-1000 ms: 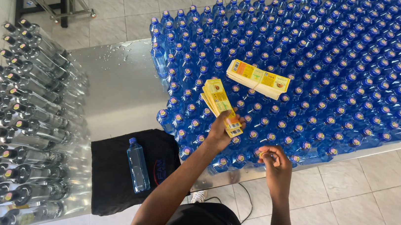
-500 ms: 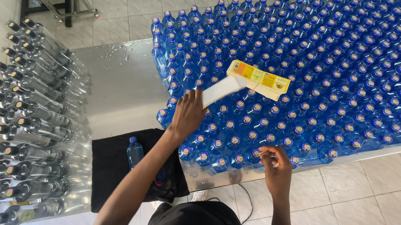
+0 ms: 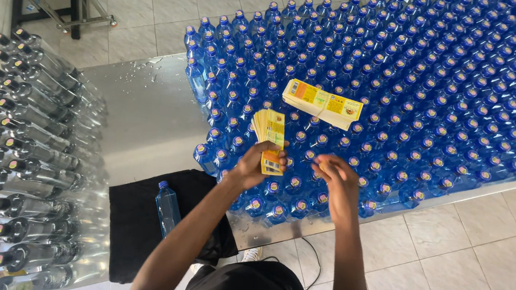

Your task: The person picks up a water bottle, applies a yellow label to its body, and places it on a metal table. This process is repeated for several bottles, with the person handling labels and bottles throughout the video.

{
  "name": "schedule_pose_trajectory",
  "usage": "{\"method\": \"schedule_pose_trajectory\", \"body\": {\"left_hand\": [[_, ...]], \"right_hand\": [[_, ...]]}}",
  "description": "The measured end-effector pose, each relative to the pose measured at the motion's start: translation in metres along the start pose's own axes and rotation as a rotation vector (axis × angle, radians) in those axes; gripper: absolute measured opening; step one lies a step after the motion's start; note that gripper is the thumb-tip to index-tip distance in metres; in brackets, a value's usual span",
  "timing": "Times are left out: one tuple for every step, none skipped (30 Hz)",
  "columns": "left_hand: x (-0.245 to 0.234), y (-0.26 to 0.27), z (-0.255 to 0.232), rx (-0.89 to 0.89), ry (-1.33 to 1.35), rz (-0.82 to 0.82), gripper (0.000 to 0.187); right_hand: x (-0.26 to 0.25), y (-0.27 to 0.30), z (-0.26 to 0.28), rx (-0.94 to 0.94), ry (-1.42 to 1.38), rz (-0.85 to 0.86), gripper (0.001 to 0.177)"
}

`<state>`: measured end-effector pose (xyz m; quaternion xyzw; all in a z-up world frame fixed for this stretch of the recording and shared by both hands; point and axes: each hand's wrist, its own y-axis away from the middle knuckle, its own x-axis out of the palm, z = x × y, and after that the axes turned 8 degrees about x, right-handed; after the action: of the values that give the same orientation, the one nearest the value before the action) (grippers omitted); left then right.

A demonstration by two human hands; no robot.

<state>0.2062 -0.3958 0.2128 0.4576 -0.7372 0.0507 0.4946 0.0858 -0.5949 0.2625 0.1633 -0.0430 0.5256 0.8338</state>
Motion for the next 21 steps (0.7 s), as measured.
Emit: {"method": "schedule_pose_trajectory", "body": {"left_hand": [[0.002,-0.001,0.009,0.004,0.001,0.003,0.053],[0.002,-0.002,0.016,0.055,0.103,0.036,0.052],[0.002,-0.002,0.023,0.105,0.205,0.07,0.051],[0.003,-0.004,0.028,0.111,0.205,0.069,0.051],[0.004,-0.006,0.032,0.111,0.21,0.075,0.04],[0.004,-0.008,0.038,0.109,0.215,0.082,0.03],[0.003,-0.007,0.041,0.112,0.217,0.081,0.03],[0.001,-0.006,0.046,0.122,0.242,0.092,0.034],[-0.001,-0.005,0.051,0.132,0.268,0.103,0.038],[-0.003,-0.008,0.055,0.137,0.273,0.099,0.038],[-0.005,-0.01,0.058,0.088,0.263,0.133,0.041],[-0.006,-0.014,0.061,0.041,0.253,0.168,0.047],[0.0,-0.009,0.056,0.049,0.26,0.165,0.047],[0.006,-0.004,0.053,0.005,0.27,0.192,0.05],[0.012,0.002,0.05,-0.038,0.281,0.22,0.054],[0.011,0.003,0.05,-0.034,0.287,0.219,0.054],[0.01,0.005,0.05,-0.088,0.264,0.229,0.065],[0.01,0.005,0.049,-0.14,0.238,0.241,0.077],[0.013,0.012,0.046,-0.135,0.242,0.242,0.077],[0.016,0.02,0.043,-0.208,0.277,0.24,0.085],[0.019,0.027,0.041,-0.281,0.311,0.237,0.095]], "right_hand": [[0.009,-0.011,0.002,-0.003,0.002,0.002,0.018],[0.02,-0.022,0.003,0.05,-0.022,0.052,0.018],[0.031,-0.033,0.005,0.103,-0.046,0.101,0.017],[0.035,-0.047,-0.001,0.103,-0.045,0.107,0.017],[0.04,-0.061,-0.007,0.18,0.03,0.178,0.02],[0.044,-0.074,-0.014,0.257,0.106,0.247,0.024],[0.047,-0.079,-0.012,0.257,0.108,0.251,0.024],[0.051,-0.084,-0.011,0.322,0.149,0.274,0.026],[0.054,-0.089,-0.011,0.386,0.19,0.297,0.028],[0.051,-0.104,-0.02,0.39,0.196,0.302,0.028],[0.048,-0.12,-0.029,0.412,0.222,0.347,0.031],[0.045,-0.137,-0.037,0.432,0.25,0.394,0.033],[0.054,-0.125,-0.022,0.436,0.257,0.401,0.033],[0.06,-0.112,-0.008,0.361,0.383,0.364,0.031],[0.066,-0.099,0.007,0.284,0.507,0.327,0.029],[0.063,-0.111,-0.008,0.286,0.513,0.331,0.029],[0.06,-0.123,-0.022,0.256,0.551,0.355,0.03],[0.057,-0.137,-0.035,0.223,0.587,0.379,0.031],[0.06,-0.131,-0.024,0.221,0.591,0.383,0.031],[0.063,-0.125,-0.014,0.185,0.66,0.404,0.032],[0.065,-0.119,-0.005,0.149,0.727,0.426,0.033]]}}
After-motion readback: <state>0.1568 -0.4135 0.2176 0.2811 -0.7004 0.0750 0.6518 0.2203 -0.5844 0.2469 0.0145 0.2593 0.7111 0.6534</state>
